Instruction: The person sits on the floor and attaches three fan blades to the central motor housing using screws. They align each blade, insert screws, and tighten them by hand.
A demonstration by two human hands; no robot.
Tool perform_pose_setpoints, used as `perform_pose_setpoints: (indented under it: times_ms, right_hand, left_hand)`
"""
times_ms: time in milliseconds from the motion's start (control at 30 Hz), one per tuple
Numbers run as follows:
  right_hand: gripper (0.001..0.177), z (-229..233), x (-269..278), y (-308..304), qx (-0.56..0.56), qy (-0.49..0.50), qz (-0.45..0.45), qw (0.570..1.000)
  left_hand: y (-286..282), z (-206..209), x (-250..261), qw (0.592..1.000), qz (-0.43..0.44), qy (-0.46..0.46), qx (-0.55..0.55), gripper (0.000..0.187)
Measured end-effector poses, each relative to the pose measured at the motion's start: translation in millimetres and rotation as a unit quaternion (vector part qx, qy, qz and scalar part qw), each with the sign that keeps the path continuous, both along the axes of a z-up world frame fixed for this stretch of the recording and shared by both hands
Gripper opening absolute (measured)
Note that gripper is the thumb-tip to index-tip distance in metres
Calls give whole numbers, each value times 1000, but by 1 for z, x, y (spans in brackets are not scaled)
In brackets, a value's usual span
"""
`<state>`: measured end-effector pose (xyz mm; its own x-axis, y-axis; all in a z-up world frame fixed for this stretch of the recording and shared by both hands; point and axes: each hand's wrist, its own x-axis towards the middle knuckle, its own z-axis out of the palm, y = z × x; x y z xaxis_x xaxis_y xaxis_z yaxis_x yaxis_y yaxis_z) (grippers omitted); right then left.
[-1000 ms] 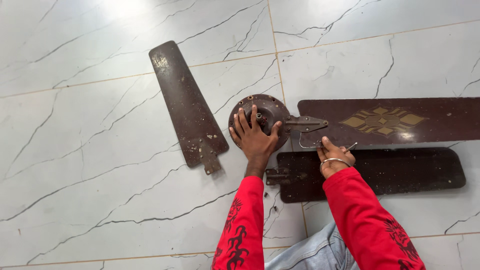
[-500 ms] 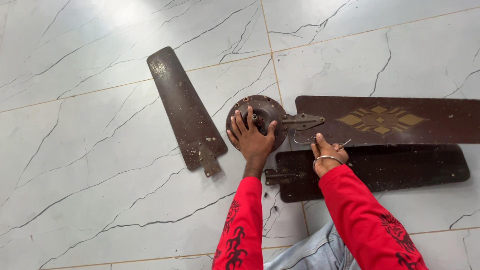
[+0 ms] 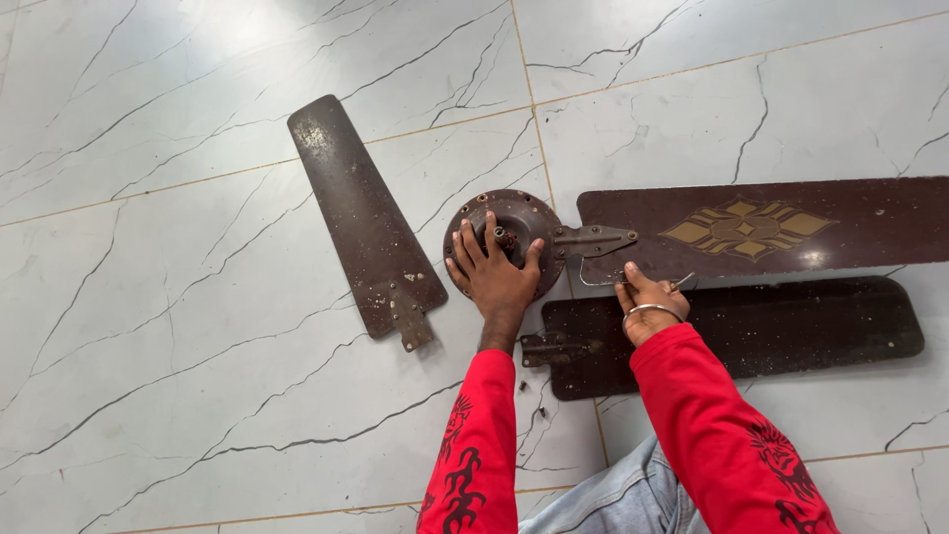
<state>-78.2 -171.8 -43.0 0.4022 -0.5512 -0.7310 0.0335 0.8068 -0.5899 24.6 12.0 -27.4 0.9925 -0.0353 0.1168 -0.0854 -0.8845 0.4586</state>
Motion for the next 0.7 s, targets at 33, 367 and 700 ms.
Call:
perform_pose_setpoints:
  times_ms: [33,367,700]
  right_hand:
    - [48,0,0,-2,0,-1,3,1000]
    - [45,-6,-2,-11,-34,-1,16,999]
    - [45,4,9,-11,-60,25,6,998]
  left_hand:
    - [0,0,0,1000,1,0,4,92]
    - [0,-2,0,1000,4,-3,10,92]
    - [-6,-4,-1,1000,22,16,1,93]
